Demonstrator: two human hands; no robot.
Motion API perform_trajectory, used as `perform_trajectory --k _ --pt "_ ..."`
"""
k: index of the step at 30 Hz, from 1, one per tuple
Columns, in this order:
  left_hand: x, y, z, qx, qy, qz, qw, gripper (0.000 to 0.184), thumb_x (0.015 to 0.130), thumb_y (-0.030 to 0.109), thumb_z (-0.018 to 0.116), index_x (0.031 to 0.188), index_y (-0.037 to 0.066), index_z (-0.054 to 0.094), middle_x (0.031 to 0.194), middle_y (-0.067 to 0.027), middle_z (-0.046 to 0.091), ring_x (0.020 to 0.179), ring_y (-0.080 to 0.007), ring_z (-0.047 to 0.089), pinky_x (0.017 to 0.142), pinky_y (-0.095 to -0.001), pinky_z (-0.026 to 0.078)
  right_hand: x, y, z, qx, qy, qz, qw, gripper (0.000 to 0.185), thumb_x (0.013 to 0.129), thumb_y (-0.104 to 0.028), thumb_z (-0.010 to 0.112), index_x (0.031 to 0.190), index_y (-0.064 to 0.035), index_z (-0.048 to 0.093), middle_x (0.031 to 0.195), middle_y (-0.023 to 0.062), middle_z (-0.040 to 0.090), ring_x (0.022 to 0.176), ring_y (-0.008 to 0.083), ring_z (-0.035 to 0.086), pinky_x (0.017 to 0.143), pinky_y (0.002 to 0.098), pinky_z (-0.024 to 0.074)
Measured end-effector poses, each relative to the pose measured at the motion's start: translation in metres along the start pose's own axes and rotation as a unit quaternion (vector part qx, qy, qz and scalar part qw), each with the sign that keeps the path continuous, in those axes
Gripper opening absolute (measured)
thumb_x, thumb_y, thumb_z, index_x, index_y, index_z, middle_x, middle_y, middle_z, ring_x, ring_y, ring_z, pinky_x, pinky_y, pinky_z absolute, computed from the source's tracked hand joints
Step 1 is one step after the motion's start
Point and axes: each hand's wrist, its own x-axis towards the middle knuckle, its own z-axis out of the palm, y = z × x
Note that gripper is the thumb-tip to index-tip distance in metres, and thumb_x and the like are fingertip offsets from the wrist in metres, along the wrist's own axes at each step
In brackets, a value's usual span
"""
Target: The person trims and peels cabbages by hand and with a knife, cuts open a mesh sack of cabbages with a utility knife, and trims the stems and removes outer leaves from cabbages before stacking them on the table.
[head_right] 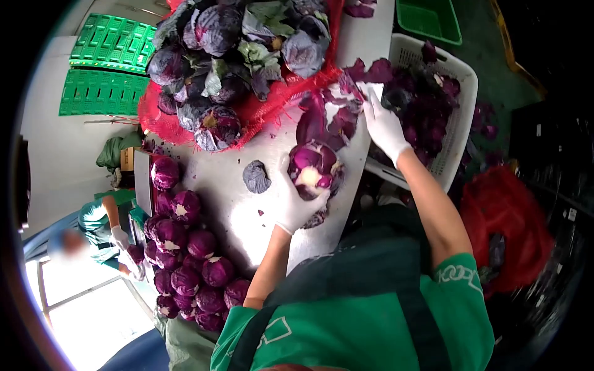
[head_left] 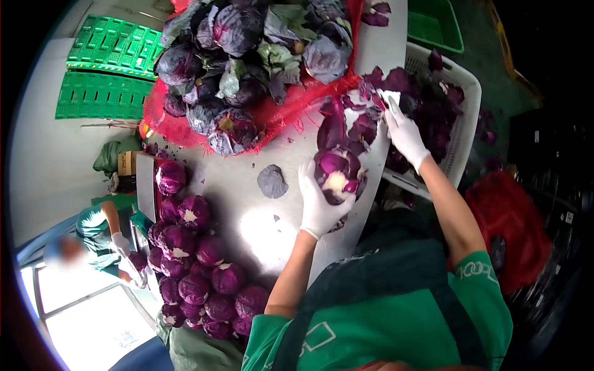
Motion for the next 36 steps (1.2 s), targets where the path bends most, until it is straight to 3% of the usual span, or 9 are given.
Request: perform_trajectory --k 4,6,9,12,18,22,26,34,36 --pt "0.000 -0.001 -0.006 0.028 -0.022 0.000 0.999 0.112 0.064 0.023 0.088 0.146 -0.008 0.019 0.145 -0.0340 0.027 0.141 -0.0525 0.021 0.117 -0.0554 0.021 -0.057 -0.057 -0.009 0.033 -0.046 -0.081 0.995 0.064 0.095 -0.046 0.057 0.147 -0.0129 0.038 0.083 0.0186 0.069 0.075 0.0397 0.068 0.070 0.0450 0.0541" --pt "0.002 0.002 -0.007 0.013 -0.027 0.025 0.999 0.113 0.063 0.023 0.088 0.147 -0.008 0.019 0.147 -0.0338 0.025 0.141 -0.0541 0.019 0.117 -0.0571 0.019 -0.064 -0.082 -0.023 0.049 -0.188 -0.052 0.980 0.063 0.092 -0.049 0.063 0.141 -0.0120 0.048 0.098 0.0176 0.068 0.088 0.0371 0.068 0.078 0.0426 0.0538" --pt "0.001 0.009 -0.012 0.081 -0.037 0.061 0.994 0.114 0.062 0.022 0.089 0.148 -0.007 0.020 0.149 -0.0307 0.030 0.141 -0.0459 0.029 0.117 -0.0498 0.025 -0.051 -0.069 -0.009 -0.010 -0.198 -0.118 0.973 0.064 0.086 -0.043 0.075 0.132 -0.0021 0.057 0.112 0.0137 0.061 0.094 0.0231 0.063 0.085 0.0335 0.0496" --pt "0.002 0.009 -0.013 0.069 -0.065 0.079 0.992 0.115 0.061 0.022 0.089 0.149 -0.006 0.020 0.150 -0.0309 0.028 0.143 -0.0463 0.024 0.118 -0.0508 0.023 -0.033 -0.055 -0.009 0.126 -0.296 -0.078 0.944 0.057 0.087 -0.042 0.075 0.123 0.0006 0.063 0.103 0.0137 0.067 0.092 0.0228 0.064 0.088 0.0330 0.0494" --pt "0.010 0.004 -0.007 0.053 -0.056 0.079 0.994 0.115 0.061 0.022 0.090 0.148 -0.006 0.021 0.149 -0.0296 0.027 0.143 -0.0464 0.025 0.117 -0.0508 0.024 -0.054 -0.059 0.000 -0.073 -0.106 -0.243 0.962 0.020 0.093 -0.022 0.062 0.088 -0.0020 0.061 0.075 0.0157 0.065 0.069 0.0371 0.064 0.064 0.0434 0.0532" --pt "0.013 0.014 -0.003 0.084 -0.058 0.104 0.989 0.113 0.061 0.023 0.088 0.148 -0.007 0.022 0.150 -0.0306 0.028 0.142 -0.0483 0.026 0.117 -0.0528 0.025 -0.034 -0.027 -0.001 -0.091 -0.049 -0.249 0.963 0.015 0.091 -0.015 0.061 0.083 -0.0011 0.060 0.072 0.0196 0.064 0.066 0.0398 0.064 0.059 0.0452 0.0524" --pt "-0.001 0.004 -0.005 0.052 -0.032 0.071 0.996 0.114 0.061 0.022 0.088 0.149 -0.005 0.020 0.150 -0.0310 0.030 0.142 -0.0488 0.028 0.117 -0.0531 0.024 -0.047 -0.049 -0.013 -0.014 -0.104 -0.111 0.988 0.018 0.091 -0.022 0.060 0.093 -0.0042 0.064 0.074 0.0180 0.066 0.071 0.0384 0.066 0.064 0.0471 0.0532" --pt "-0.010 -0.001 -0.004 0.025 -0.042 0.107 0.993 0.115 0.062 0.023 0.090 0.149 -0.003 0.021 0.150 -0.0341 0.022 0.143 -0.0543 0.019 0.116 -0.0579 0.023 -0.006 -0.012 0.014 -0.129 -0.076 -0.094 0.984 0.031 0.089 -0.025 0.067 0.110 -0.0022 0.065 0.079 0.0170 0.068 0.073 0.0379 0.067 0.066 0.0450 0.0536" --pt "-0.021 -0.006 0.002 0.027 -0.010 0.025 0.999 0.120 0.061 0.031 0.094 0.149 -0.004 0.020 0.149 -0.0350 0.022 0.141 -0.0504 0.024 0.115 -0.0530 0.027 -0.024 -0.048 -0.003 -0.008 -0.043 -0.055 0.998 0.042 0.089 -0.030 0.069 0.121 -0.0027 0.062 0.087 0.0147 0.070 0.072 0.0317 0.068 0.067 0.0404 0.0544"
